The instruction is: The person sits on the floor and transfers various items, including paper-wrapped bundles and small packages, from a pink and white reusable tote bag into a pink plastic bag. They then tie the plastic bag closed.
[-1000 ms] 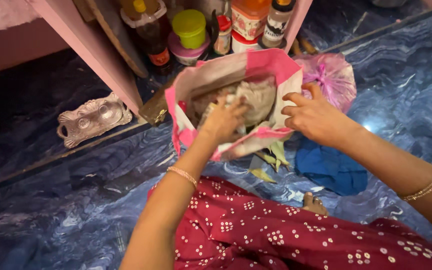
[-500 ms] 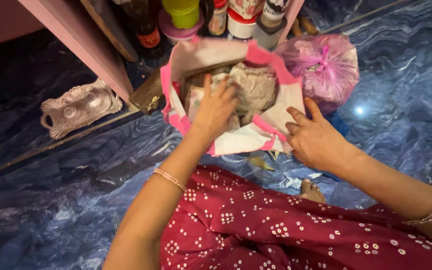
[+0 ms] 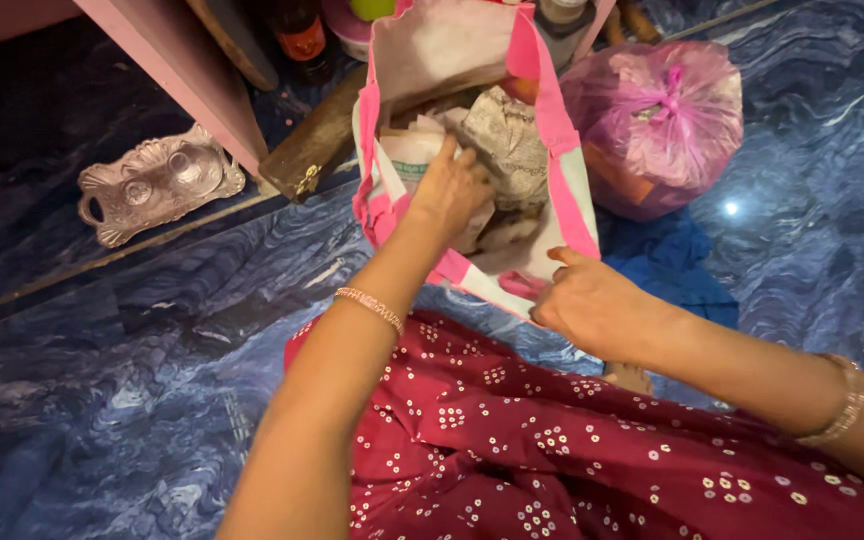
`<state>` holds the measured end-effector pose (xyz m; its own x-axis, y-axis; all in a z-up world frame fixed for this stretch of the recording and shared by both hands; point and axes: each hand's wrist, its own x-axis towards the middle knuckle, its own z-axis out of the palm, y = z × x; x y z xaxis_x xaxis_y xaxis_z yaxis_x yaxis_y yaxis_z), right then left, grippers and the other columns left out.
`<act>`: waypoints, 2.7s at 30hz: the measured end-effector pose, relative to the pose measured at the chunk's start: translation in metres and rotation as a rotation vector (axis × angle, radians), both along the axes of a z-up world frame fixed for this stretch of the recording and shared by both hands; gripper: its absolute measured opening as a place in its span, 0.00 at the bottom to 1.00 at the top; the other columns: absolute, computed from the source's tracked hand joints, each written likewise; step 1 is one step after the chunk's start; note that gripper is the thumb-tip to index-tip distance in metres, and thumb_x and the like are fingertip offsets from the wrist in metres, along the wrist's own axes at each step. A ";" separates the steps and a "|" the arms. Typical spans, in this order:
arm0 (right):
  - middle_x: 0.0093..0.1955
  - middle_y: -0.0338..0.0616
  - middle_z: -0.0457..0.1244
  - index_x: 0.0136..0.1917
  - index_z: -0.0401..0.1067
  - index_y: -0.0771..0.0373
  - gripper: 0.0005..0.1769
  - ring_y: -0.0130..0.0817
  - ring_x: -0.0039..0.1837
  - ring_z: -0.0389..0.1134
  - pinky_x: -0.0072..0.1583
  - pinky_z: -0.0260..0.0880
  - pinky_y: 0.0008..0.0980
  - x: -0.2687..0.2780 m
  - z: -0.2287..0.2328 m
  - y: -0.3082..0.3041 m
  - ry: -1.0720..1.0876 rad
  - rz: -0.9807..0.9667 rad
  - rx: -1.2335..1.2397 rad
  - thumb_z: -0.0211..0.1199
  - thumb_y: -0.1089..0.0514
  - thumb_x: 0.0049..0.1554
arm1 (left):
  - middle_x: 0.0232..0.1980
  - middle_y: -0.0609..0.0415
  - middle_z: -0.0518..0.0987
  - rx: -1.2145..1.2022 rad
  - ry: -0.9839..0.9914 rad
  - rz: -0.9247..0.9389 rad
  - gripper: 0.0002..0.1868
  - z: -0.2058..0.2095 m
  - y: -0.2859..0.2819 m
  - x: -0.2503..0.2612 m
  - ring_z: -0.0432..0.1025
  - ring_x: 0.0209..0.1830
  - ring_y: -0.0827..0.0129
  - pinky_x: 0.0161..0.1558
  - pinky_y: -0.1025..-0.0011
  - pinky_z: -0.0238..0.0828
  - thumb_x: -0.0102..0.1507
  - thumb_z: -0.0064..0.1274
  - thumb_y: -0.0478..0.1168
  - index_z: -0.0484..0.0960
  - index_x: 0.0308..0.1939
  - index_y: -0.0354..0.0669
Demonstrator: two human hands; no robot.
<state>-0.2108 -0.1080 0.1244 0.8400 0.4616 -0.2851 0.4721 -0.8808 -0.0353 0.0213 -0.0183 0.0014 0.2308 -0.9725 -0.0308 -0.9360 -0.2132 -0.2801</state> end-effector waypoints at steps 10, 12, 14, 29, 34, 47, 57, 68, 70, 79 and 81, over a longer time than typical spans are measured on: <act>0.38 0.46 0.69 0.41 0.77 0.56 0.09 0.44 0.44 0.71 0.62 0.59 0.48 -0.024 -0.009 -0.001 0.180 -0.062 0.029 0.58 0.60 0.47 | 0.52 0.58 0.79 -0.238 0.127 0.061 0.15 0.003 0.023 -0.041 0.62 0.69 0.56 0.75 0.39 0.30 0.57 0.54 0.44 0.86 0.48 0.56; 0.39 0.46 0.69 0.44 0.78 0.57 0.12 0.43 0.44 0.72 0.60 0.59 0.48 -0.025 -0.011 -0.005 0.174 -0.071 0.051 0.58 0.60 0.46 | 0.51 0.57 0.79 -0.293 0.126 0.049 0.12 -0.007 0.025 -0.042 0.62 0.70 0.55 0.77 0.40 0.30 0.59 0.53 0.44 0.86 0.45 0.54; 0.39 0.45 0.70 0.46 0.78 0.57 0.15 0.42 0.44 0.72 0.61 0.59 0.48 -0.021 -0.010 -0.010 0.150 -0.094 0.059 0.59 0.59 0.45 | 0.50 0.56 0.79 -0.352 0.099 0.042 0.11 -0.013 0.024 -0.041 0.62 0.70 0.53 0.76 0.40 0.32 0.59 0.52 0.43 0.87 0.43 0.53; 0.50 0.48 0.69 0.59 0.73 0.60 0.32 0.43 0.56 0.68 0.64 0.58 0.53 -0.007 0.023 -0.016 -0.148 0.002 0.235 0.72 0.52 0.41 | 0.55 0.55 0.78 -0.304 0.155 0.029 0.19 -0.003 0.045 -0.034 0.61 0.71 0.53 0.77 0.39 0.32 0.57 0.52 0.40 0.84 0.52 0.52; 0.63 0.54 0.66 0.60 0.74 0.61 0.20 0.48 0.65 0.65 0.67 0.61 0.48 -0.009 0.037 -0.078 -0.594 -0.169 0.430 0.66 0.54 0.56 | 0.64 0.52 0.75 -0.264 0.209 -0.025 0.32 0.006 0.054 -0.003 0.57 0.74 0.53 0.74 0.36 0.33 0.49 0.62 0.51 0.81 0.58 0.53; 0.61 0.61 0.67 0.71 0.65 0.62 0.43 0.56 0.63 0.69 0.63 0.69 0.48 0.012 -0.254 -0.209 0.294 -0.623 0.150 0.68 0.38 0.49 | 0.70 0.49 0.73 -0.723 1.125 0.375 0.30 0.075 0.079 0.007 0.68 0.73 0.53 0.73 0.54 0.62 0.60 0.57 0.49 0.76 0.66 0.48; 0.77 0.70 0.48 0.84 0.34 0.60 0.76 0.65 0.75 0.56 0.70 0.63 0.48 0.042 -0.337 -0.143 0.213 -1.504 0.422 0.70 0.22 0.42 | 0.73 0.48 0.70 -0.523 0.794 0.392 0.29 0.061 0.075 -0.020 0.57 0.78 0.45 0.74 0.40 0.35 0.58 0.62 0.50 0.81 0.62 0.49; 0.64 0.55 0.64 0.67 0.64 0.50 0.40 0.54 0.62 0.69 0.61 0.71 0.49 0.058 -0.414 -0.152 -0.002 -1.330 0.382 0.67 0.30 0.49 | 0.69 0.46 0.73 -0.494 0.699 0.355 0.29 0.089 0.066 -0.031 0.60 0.74 0.45 0.74 0.42 0.43 0.57 0.61 0.49 0.80 0.62 0.48; 0.59 0.51 0.70 0.60 0.77 0.51 0.32 0.49 0.60 0.72 0.60 0.72 0.46 0.053 -0.421 -0.165 -0.001 -1.239 0.370 0.66 0.31 0.51 | 0.70 0.45 0.72 -0.496 0.677 0.345 0.30 0.094 0.070 -0.035 0.60 0.74 0.44 0.73 0.42 0.43 0.57 0.61 0.49 0.79 0.63 0.47; 0.52 0.55 0.68 0.65 0.67 0.62 0.36 0.48 0.50 0.69 0.50 0.69 0.45 0.039 -0.294 -0.194 -0.076 -1.369 0.735 0.74 0.52 0.46 | 0.65 0.45 0.76 -0.577 0.669 0.325 0.29 0.122 0.099 -0.048 0.67 0.67 0.48 0.67 0.54 0.60 0.56 0.62 0.45 0.79 0.62 0.43; 0.51 0.51 0.66 0.71 0.61 0.59 0.41 0.45 0.45 0.67 0.45 0.68 0.46 0.028 -0.250 -0.187 0.036 -1.504 0.942 0.68 0.63 0.44 | 0.63 0.47 0.77 -0.602 0.678 0.329 0.28 0.125 0.103 -0.053 0.70 0.64 0.50 0.64 0.57 0.64 0.56 0.62 0.45 0.80 0.61 0.43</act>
<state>-0.1830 -0.2948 -0.1257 0.6516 -0.6254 -0.4293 -0.6600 -0.1883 -0.7273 -0.0316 0.0847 0.1266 0.6112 -0.7587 0.2251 -0.7264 -0.4248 0.5403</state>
